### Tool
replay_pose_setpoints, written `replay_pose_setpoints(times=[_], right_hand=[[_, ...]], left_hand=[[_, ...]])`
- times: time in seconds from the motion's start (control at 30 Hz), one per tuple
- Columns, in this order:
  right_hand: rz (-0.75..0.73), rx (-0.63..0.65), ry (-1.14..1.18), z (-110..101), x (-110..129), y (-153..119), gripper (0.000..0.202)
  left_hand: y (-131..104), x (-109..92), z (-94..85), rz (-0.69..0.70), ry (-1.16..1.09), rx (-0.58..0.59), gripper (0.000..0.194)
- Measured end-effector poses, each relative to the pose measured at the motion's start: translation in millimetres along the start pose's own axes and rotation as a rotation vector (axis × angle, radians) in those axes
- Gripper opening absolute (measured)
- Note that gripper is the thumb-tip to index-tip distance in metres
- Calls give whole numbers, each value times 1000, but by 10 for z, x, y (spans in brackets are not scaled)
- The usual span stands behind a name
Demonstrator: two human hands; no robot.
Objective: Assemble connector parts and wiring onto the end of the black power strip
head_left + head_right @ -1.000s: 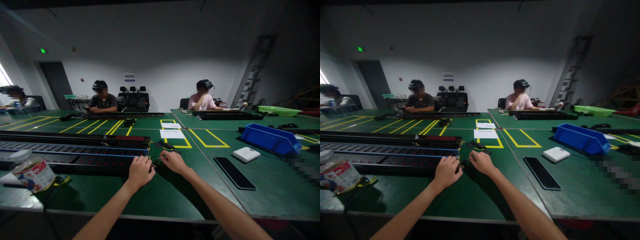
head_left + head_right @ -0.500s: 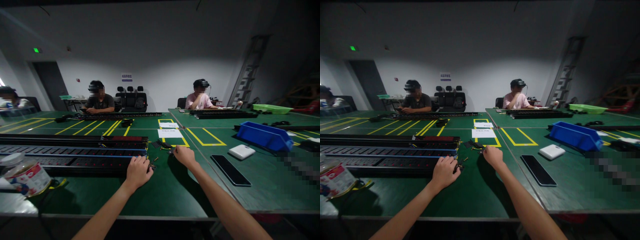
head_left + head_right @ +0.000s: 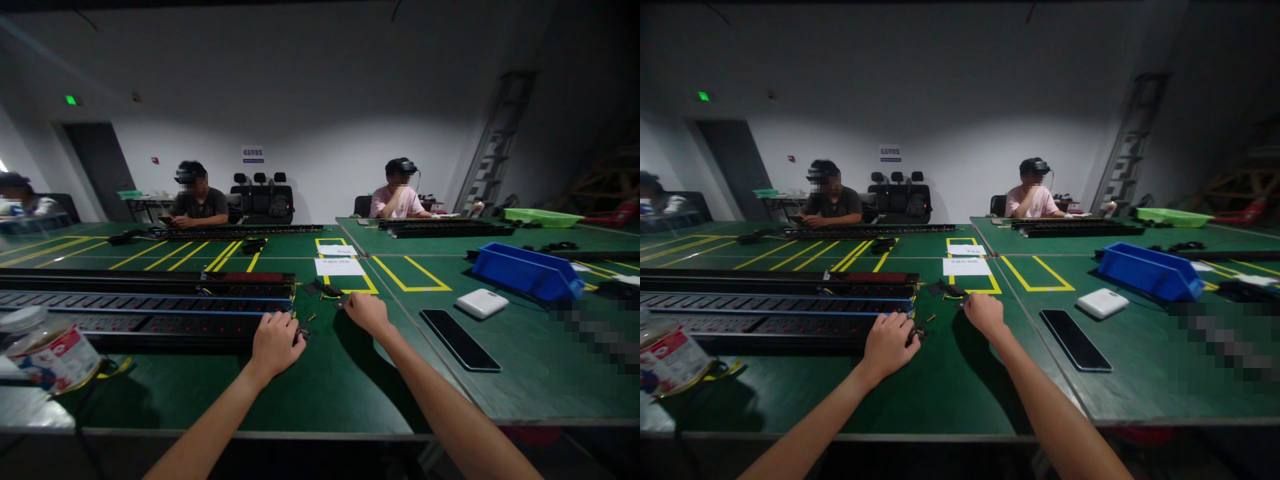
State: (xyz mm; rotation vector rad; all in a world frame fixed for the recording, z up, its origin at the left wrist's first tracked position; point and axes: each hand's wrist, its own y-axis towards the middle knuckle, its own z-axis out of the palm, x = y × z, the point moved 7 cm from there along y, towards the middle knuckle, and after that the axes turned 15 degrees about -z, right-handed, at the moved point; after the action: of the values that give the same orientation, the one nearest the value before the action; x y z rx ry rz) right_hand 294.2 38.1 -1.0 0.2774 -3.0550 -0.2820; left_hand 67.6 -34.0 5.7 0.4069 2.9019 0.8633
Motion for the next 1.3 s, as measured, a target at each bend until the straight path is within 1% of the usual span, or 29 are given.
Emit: replay_pose_setpoints(times=[0.2,0.4,0.7,0.8,0.87,0.93,1.0,1.07,1.13,1.23,1.3], right_hand=[[-9,-6,12,1,3,3,28],[-6,28,26,20,10,-5,30],[13,-1,-11,10,-26,7,29],[-34,-59,-15,-13,82,9,29],[-97,-106,-7,-11,215,13,28],[-176,-119,15,35,373,25,29],[-256,-108,40,103,517,47,38],[-304,-84,55,170,607,74,49],[-313,-50,62,223,638,98,54],[-297,-3,62,259,627,106,50],[-292,7,60,250,619,93,48]], left_hand=[[-2,2,-4,1,1,2,16],[0,2,6,3,4,2,16],[-1,2,-5,-2,-6,7,16],[0,-1,-9,-8,-7,5,16],[2,-5,-8,-9,-2,3,16],[3,-10,-8,-7,1,2,16],[3,-12,-10,-5,1,-1,15],[2,-12,-14,-2,0,-4,15],[0,-12,-16,2,2,-8,15],[-1,-12,-21,5,3,-10,15],[-2,-15,-26,7,0,-9,15]])
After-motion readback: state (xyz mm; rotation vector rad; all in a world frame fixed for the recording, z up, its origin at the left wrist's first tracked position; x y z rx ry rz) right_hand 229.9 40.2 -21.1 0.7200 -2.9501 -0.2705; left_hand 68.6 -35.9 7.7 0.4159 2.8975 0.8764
